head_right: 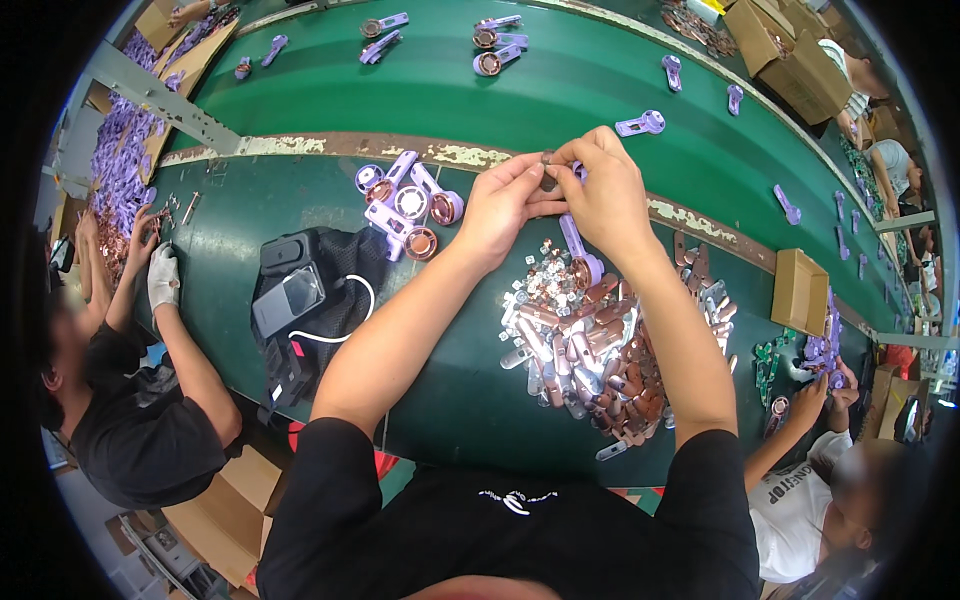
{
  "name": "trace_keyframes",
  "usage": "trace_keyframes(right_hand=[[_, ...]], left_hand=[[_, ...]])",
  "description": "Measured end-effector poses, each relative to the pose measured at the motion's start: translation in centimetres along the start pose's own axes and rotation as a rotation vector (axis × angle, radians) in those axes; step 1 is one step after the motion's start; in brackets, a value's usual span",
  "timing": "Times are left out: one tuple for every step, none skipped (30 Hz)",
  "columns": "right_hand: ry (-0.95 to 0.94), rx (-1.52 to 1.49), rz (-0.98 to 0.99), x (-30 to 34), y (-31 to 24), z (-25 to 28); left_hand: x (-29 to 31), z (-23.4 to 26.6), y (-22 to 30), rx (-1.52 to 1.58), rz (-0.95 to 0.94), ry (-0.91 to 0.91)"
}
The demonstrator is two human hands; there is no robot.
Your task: The person assembles handheld devices by fitting small metal pieces and plastic components into plastic casings by hand.
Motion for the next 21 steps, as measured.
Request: trace_keyframes(right_hand=[[0.002,0.002,0.002,0.1,0.1,-0.1],[0.021,-0.014,-0.027,0.2,0.3,-0.1],[0.04,-0.03,-0.057,0.2,0.5,-0.1],[0.043,-0.029,-0.054,0.2,0.6,-0.1],[0.015,-0.086,-0.142,0.2,1.1,-0.3],[-0.014,-0.143,-0.231,0.3,1.6,-0.4],[-0.012,-0.143,-0.23,0.1,1.8,-0.4],[-0.029,-0.196,-0.286,0.0,2.3,-0.6],[-0.046,-0.249,-0.341,0.0,2.7,-0.8],[-0.043,-0.248,-0.342,0.0,2.7,-0.8],[-0.037,-0.273,-0.358,0.1,2.8,-0.9],[-0.031,-0.298,-0.375,0.1,2.7,-0.9],[-0.03,-0.298,-0.373,0.0,2.4,-0.8],[-0.076,-0.398,-0.478,0.0,2.1,-0.8],[-0.122,-0.498,-0.583,0.2,2.1,-1.0],[-0.121,-0.496,-0.582,0.1,2.0,-0.9],[-0.135,-0.515,-0.602,0.1,2.0,-0.8],[-0.148,-0.534,-0.622,0.1,2.1,-0.8],[-0.145,-0.532,-0.623,0.1,2.3,-0.7],[-0.177,-0.524,-0.583,0.1,2.4,-0.8],[-0.209,-0.515,-0.544,0.1,2.4,-0.8]], left_hand=[[0.1,-0.1,0.0,0.015,-0.006,-0.005],[0.1,-0.2,0.1,0.028,-0.013,-0.009],[0.2,-0.2,0.1,0.027,-0.016,-0.011],[0.2,-0.2,0.1,0.022,-0.014,-0.005],[0.3,-0.2,0.1,0.018,-0.01,0.002],[0.3,-0.2,0.1,0.017,-0.011,0.0],[0.2,-0.2,0.2,0.015,-0.017,-0.002],[0.2,-0.2,0.2,0.012,-0.023,-0.006],[0.3,-0.2,0.2,0.012,-0.023,-0.009],[0.3,-0.2,0.2,0.012,-0.026,-0.015],[0.3,-0.3,0.3,0.012,-0.031,-0.019],[0.3,-0.3,0.3,0.012,-0.032,-0.02],[0.3,-0.3,0.4,0.025,-0.031,-0.031],[0.3,-0.3,0.4,0.04,-0.029,-0.042],[0.3,-0.2,0.5,0.04,-0.03,-0.044],[0.3,-0.2,0.5,0.051,-0.025,-0.048],[0.3,-0.3,0.5,0.06,-0.018,-0.054],[0.3,-0.4,0.5,0.061,-0.018,-0.058],[0.3,-0.3,0.4,0.029,-0.022,-0.033],[0.3,-0.2,0.4,-0.003,-0.027,-0.007],[0.2,-0.2,0.3,-0.002,-0.026,-0.01]])
Point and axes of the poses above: each hand's wrist, its own x-axis away from the middle knuckle, its own z-axis out of the back of the hand, y = z × x, the point moved 5 cm from there along -x, towards the middle knuckle, and after that the axes turned 3 degrees about -z, right-handed, at the moved point
